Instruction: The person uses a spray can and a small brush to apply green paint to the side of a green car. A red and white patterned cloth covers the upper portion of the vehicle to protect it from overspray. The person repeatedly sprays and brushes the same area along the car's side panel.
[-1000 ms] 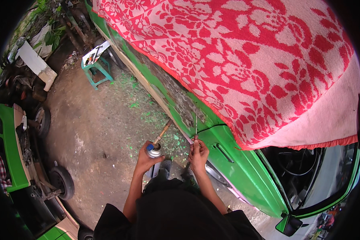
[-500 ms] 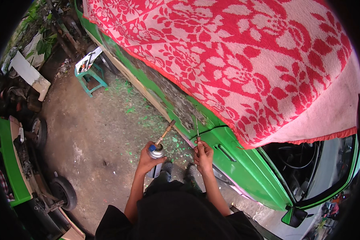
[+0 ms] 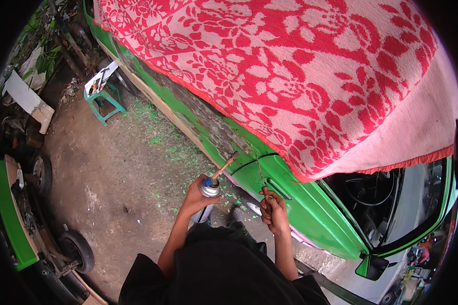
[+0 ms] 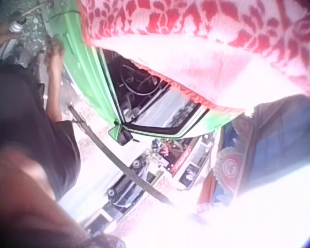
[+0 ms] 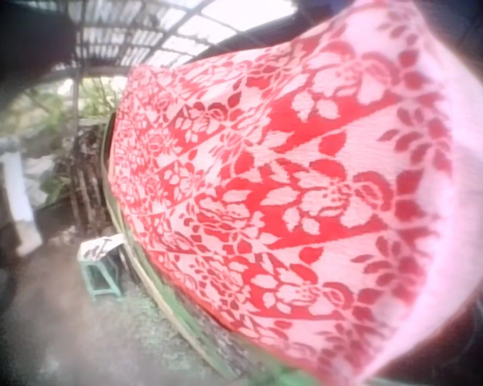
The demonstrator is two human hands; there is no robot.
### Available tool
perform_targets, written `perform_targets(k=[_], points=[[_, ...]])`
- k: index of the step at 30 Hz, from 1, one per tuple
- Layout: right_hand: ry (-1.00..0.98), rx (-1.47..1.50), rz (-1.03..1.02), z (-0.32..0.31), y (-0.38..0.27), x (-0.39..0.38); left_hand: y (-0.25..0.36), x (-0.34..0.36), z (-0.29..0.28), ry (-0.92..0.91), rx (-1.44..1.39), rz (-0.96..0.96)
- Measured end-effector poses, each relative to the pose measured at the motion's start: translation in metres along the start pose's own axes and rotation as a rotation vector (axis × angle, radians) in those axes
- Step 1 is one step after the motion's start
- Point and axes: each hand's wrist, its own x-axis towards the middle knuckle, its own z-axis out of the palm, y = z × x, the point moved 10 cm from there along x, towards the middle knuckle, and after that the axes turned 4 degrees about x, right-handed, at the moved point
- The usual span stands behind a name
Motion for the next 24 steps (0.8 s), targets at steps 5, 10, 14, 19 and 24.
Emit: perform_targets(k=[5,10,14,19,24], points=[[0.018,-0.128,-0.016,-0.004,-0.022,0.000,0.005,0.008,0.011,-0.014,0.075,0.011],[-0.008,-0.223,0.001,-0.003,-0.039,0.004,0.004,0.007,0.017,-0.002,0.013,-0.020],[-0.041,-0.257,0.014,-0.003,-0.052,0.006,0.006,0.007,0.020,-0.004,-0.027,-0.023],[-0.054,-0.271,0.035,-0.003,-0.064,0.010,0.005,0.009,0.023,-0.014,-0.050,-0.021],[-0.050,-0.293,0.053,0.001,-0.067,0.012,0.000,0.011,0.016,0.001,0.050,0.005]])
